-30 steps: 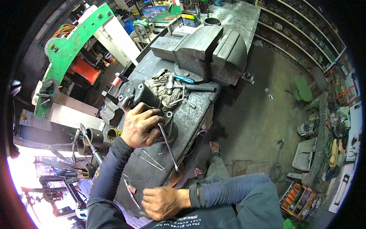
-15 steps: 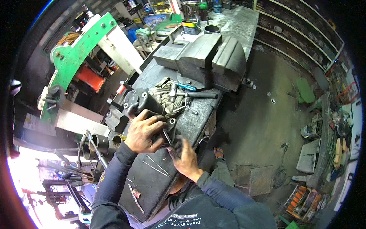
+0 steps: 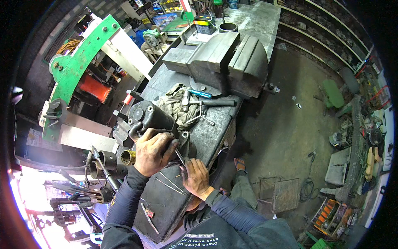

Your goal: The person disassembles a cylindrical mechanical component on a workbench using a wrench and screwdriver. They remove bolts, separate the housing, and extract internal parts, then reassemble the unit by inserting components and tightening the bolts.

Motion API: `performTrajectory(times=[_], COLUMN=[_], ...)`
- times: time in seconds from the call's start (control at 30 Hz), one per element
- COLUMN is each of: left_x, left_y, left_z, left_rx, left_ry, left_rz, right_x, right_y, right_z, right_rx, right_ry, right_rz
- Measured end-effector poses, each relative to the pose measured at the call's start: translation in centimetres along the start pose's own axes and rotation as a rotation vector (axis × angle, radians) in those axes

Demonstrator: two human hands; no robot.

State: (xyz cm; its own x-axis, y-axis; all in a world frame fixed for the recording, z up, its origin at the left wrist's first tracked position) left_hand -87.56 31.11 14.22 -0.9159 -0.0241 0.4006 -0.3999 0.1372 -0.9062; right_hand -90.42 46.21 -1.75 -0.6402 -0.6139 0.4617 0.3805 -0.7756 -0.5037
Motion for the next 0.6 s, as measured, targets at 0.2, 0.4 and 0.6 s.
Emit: performTrajectory(times=[0.2, 0.4, 0.6], left_x=[-1.4, -3.5, -3.9], left_y=[-0.9, 0.9, 1.9], left_z=[0.3, 0.6, 0.0], left_rx=[0.127, -0.024, -0.079], left_ry=[-0.026, -0.371, -0.425], left_rz=[0.057, -0.213, -0.340], right_x=[-0.2, 0.2, -0.2], right_y=[0.3, -0.1, -0.1], right_z=[-0.4, -0.2, -0.4], right_rx=[0.077, 0.097, 0.136], right_ry=[0.028, 0.006, 0.011], right_rz=[0.042, 0.009, 0.029])
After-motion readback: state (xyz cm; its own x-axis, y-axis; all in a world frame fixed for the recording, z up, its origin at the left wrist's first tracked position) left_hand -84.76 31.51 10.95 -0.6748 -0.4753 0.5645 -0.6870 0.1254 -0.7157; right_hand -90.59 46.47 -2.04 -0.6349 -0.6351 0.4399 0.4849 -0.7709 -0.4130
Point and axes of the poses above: each hand's wrist, its own x-axis towards the middle knuckle, its own y-axis out of the palm, z = x × y, the point moved 2 cm from there along x, towards the middle knuckle, and after that the axes turned 3 degrees about y, right-handed, at the moved point
